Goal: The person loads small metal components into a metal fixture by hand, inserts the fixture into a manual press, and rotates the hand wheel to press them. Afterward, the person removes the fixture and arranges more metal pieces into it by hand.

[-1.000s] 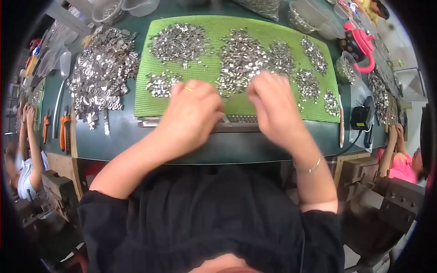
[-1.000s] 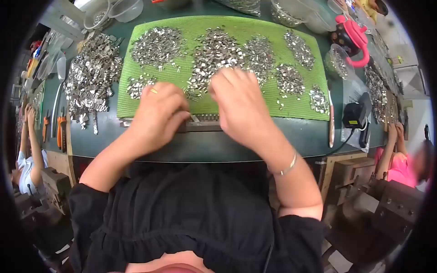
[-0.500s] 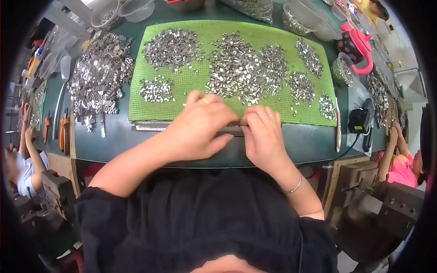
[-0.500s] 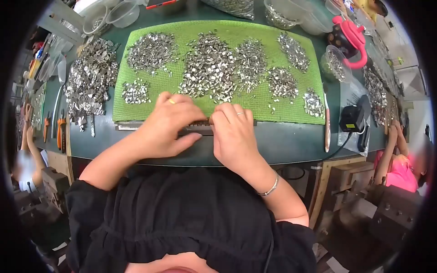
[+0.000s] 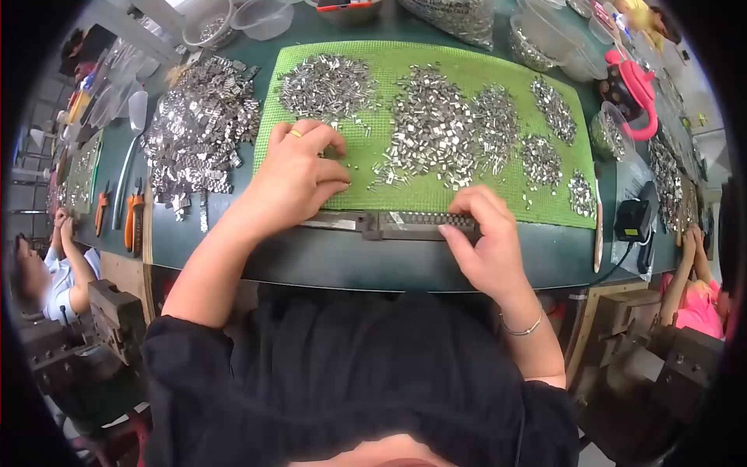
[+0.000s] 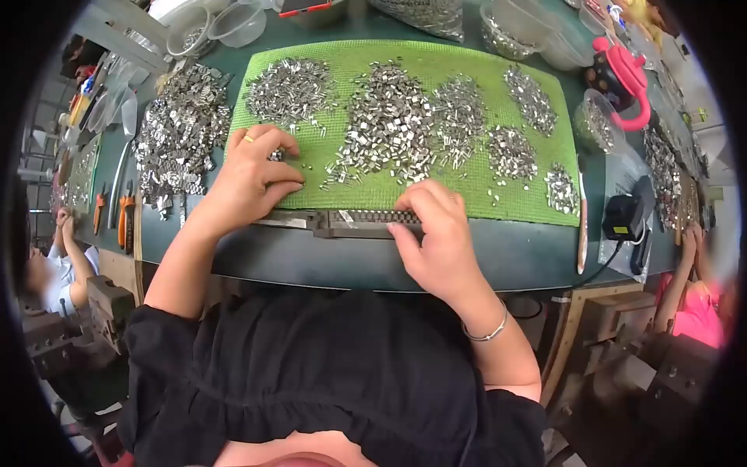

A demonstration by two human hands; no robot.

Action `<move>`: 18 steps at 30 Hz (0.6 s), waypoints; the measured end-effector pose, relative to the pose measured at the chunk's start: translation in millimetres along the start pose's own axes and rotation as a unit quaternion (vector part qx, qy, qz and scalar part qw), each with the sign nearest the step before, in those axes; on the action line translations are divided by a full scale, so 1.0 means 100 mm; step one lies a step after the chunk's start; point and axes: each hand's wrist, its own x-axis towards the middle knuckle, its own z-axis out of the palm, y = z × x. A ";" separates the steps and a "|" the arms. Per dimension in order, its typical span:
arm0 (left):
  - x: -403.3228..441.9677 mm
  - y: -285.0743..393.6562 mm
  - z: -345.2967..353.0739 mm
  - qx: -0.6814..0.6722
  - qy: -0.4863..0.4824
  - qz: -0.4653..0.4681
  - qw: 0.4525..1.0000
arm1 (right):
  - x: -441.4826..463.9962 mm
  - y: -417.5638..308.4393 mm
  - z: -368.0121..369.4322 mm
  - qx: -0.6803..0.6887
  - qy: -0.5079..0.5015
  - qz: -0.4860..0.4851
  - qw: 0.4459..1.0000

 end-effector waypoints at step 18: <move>0.13 0.12 -0.07 0.063 -0.065 0.063 0.994 | -0.38 0.28 -0.12 0.007 0.174 0.008 0.985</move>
